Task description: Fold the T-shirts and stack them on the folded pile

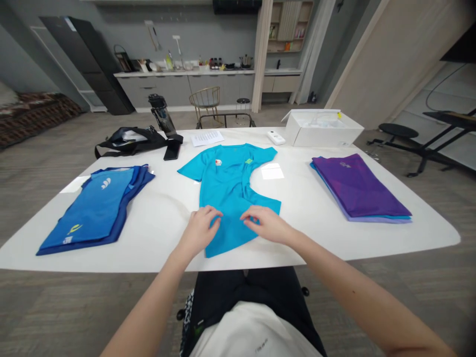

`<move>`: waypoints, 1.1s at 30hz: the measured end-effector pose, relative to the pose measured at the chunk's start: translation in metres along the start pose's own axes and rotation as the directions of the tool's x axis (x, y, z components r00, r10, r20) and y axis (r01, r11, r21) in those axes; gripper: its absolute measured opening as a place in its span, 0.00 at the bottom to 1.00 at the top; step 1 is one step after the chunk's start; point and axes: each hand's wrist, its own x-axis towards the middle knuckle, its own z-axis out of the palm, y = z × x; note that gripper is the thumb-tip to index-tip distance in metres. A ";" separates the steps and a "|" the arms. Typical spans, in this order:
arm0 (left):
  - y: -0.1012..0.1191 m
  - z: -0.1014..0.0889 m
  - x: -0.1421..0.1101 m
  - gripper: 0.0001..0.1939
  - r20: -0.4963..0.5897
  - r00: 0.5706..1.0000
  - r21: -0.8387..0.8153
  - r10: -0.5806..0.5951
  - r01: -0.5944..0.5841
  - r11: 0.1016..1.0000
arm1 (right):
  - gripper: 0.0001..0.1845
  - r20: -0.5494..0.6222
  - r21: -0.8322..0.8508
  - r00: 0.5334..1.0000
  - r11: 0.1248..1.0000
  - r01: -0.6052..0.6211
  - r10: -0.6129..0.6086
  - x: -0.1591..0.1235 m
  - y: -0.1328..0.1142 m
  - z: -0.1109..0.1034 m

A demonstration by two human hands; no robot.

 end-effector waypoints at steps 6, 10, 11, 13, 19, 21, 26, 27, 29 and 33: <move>0.022 0.030 -0.033 0.13 0.187 0.977 0.189 0.100 -0.136 0.972 | 0.17 -0.116 -0.426 0.957 0.857 -0.291 0.267 -0.012 0.066 -0.008; 0.014 0.037 -0.041 0.11 0.176 0.983 0.259 0.053 -0.099 0.961 | 0.18 -0.126 -0.510 0.944 0.796 -0.325 0.305 -0.040 0.067 -0.005; 0.012 0.035 -0.044 0.11 0.168 0.984 0.261 0.050 -0.094 0.961 | 0.18 -0.130 -0.527 0.941 0.782 -0.333 0.313 -0.049 0.065 -0.004; 0.007 0.029 -0.051 0.11 0.153 0.987 0.267 0.038 -0.078 0.961 | 0.18 -0.133 -0.560 0.929 0.747 -0.359 0.347 -0.065 0.059 -0.003; -0.005 0.006 -0.075 0.09 0.128 0.991 0.301 -0.033 -0.007 0.954 | 0.16 -0.152 -0.638 0.863 0.619 -0.458 0.482 -0.108 0.048 -0.009; -0.011 0.002 -0.080 0.09 0.125 0.990 0.304 -0.063 0.022 0.952 | 0.15 -0.158 -0.650 0.849 0.594 -0.474 0.504 -0.117 0.047 -0.012; -0.020 0.003 -0.081 0.12 0.007 0.997 0.251 -0.081 0.076 0.965 | 0.16 -0.214 -0.604 0.887 0.658 -0.449 0.409 -0.124 0.047 -0.015; -0.020 0.005 -0.081 0.12 -0.006 0.997 0.256 -0.074 0.073 0.964 | 0.16 -0.213 -0.595 0.896 0.676 -0.435 0.389 -0.125 0.048 -0.015; -0.020 0.008 -0.082 0.13 0.009 0.998 0.277 -0.068 0.063 0.959 | 0.17 -0.191 -0.590 0.897 0.684 -0.429 0.398 -0.127 0.050 -0.015; -0.015 0.012 -0.090 0.15 0.070 0.993 0.270 -0.093 0.071 0.960 | 0.17 -0.163 -0.584 0.837 0.632 -0.509 0.523 -0.137 0.051 -0.016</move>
